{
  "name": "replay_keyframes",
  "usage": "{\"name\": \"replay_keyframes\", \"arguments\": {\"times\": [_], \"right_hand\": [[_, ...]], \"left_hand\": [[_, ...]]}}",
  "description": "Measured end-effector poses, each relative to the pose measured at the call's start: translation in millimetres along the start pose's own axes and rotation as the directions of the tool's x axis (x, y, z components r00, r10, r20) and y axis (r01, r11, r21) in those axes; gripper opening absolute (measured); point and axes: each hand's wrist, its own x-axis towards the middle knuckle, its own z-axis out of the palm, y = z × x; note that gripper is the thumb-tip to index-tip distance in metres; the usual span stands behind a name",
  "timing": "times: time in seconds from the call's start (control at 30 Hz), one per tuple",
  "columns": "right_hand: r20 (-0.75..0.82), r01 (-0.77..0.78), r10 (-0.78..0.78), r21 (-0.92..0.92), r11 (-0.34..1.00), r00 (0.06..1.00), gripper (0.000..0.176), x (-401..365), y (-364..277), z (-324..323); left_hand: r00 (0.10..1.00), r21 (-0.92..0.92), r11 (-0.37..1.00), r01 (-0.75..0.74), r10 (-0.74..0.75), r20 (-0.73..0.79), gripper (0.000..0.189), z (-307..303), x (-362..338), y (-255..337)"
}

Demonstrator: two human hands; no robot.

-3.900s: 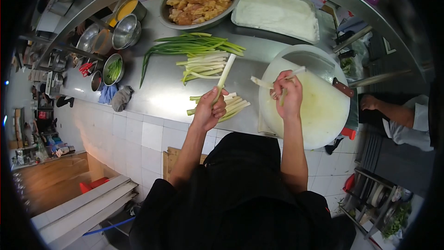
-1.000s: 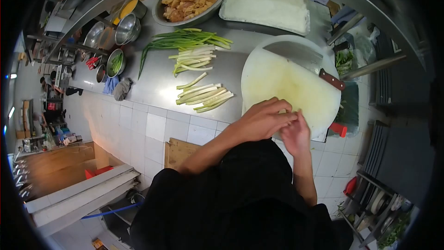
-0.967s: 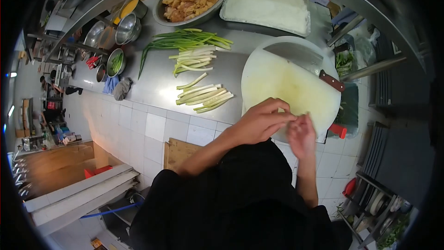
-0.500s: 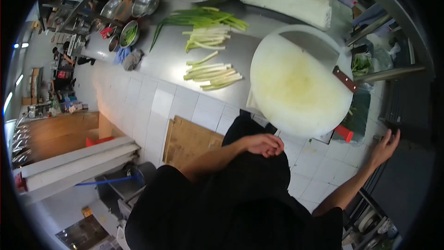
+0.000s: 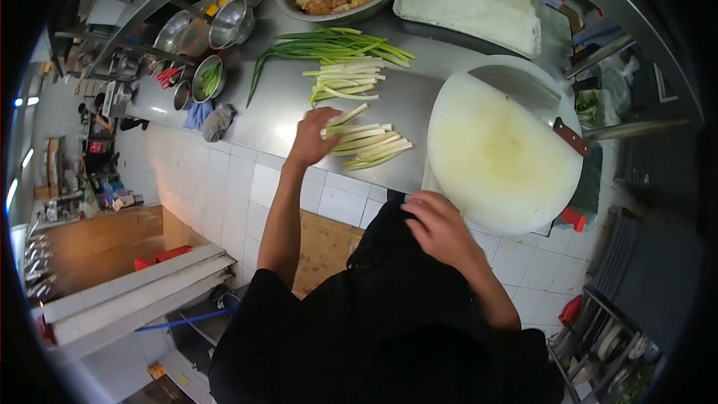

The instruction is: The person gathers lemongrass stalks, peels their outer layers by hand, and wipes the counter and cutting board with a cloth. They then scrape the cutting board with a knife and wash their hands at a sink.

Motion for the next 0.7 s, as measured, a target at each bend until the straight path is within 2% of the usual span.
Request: {"name": "replay_keyframes", "arguments": {"times": [0.03,0.07,0.1,0.17,0.2,0.27,0.4,0.47,0.5,0.57,0.6,0.67,0.7], "right_hand": [[0.08,0.028,-0.02,-0.095,0.995,0.997,0.027,15.1,5.6,21.4],[0.071,0.066,-0.051,-0.228,0.971,0.996,0.027,29.0,17.0,42.5],[0.071,0.058,-0.042,-0.244,0.968,0.997,0.027,39.6,33.8,61.2],[-0.068,-0.172,0.161,-0.526,0.833,0.985,0.022,53.0,64.6,96.1],[-0.078,-0.189,0.175,-0.53,0.827,0.982,0.022,55.9,75.9,106.2],[-0.161,-0.391,0.357,-0.42,0.819,0.92,0.016,56.3,94.1,115.2],[-0.257,-0.411,0.332,-0.388,0.825,0.908,0.013,54.3,100.0,114.6],[-0.291,-0.356,0.255,-0.376,0.856,0.922,0.011,55.2,99.3,110.2],[-0.314,-0.369,0.258,-0.377,0.85,0.914,0.011,57.1,98.3,108.2],[-0.333,-0.349,0.24,-0.325,0.879,0.912,0.008,53.0,92.3,102.4],[-0.34,-0.359,0.245,-0.331,0.873,0.908,0.008,51.2,88.3,100.8],[-0.34,-0.345,0.244,-0.281,0.895,0.908,0.005,55.4,80.8,98.1],[-0.345,-0.341,0.235,-0.288,0.895,0.909,0.005,56.5,76.8,95.3]], "left_hand": [[0.988,0.049,0.995,-0.089,0.082,0.128,0.048,8.9,5.3,1.7],[0.978,0.158,0.983,-0.089,0.056,0.201,0.059,23.8,5.4,-1.0],[0.984,0.132,0.988,-0.079,0.056,0.168,0.056,35.4,5.4,1.6],[0.988,0.182,0.976,-0.115,0.092,0.127,0.05,50.2,3.5,10.1],[0.982,0.135,0.978,-0.162,0.146,0.12,0.048,53.4,3.6,17.1],[0.967,0.062,0.971,-0.229,0.22,0.126,0.046,63.4,6.2,28.6],[0.947,-0.077,0.952,-0.295,0.302,0.107,0.041,63.8,25.0,30.1],[0.951,-0.294,0.905,-0.308,0.295,-0.089,0.035,69.6,42.1,9.5],[0.931,-0.228,0.914,-0.335,0.285,-0.227,0.029,67.4,50.2,0.3],[0.981,-0.02,0.982,-0.185,0.184,-0.062,0.024,41.1,65.0,-8.2],[0.979,-0.03,0.98,-0.195,0.193,-0.06,0.024,41.2,66.2,-15.1],[0.976,0.185,0.962,-0.201,0.213,-0.045,0.021,43.9,69.0,-25.0],[0.974,0.186,0.961,-0.206,0.219,-0.054,0.021,42.2,69.2,-21.7]]}}
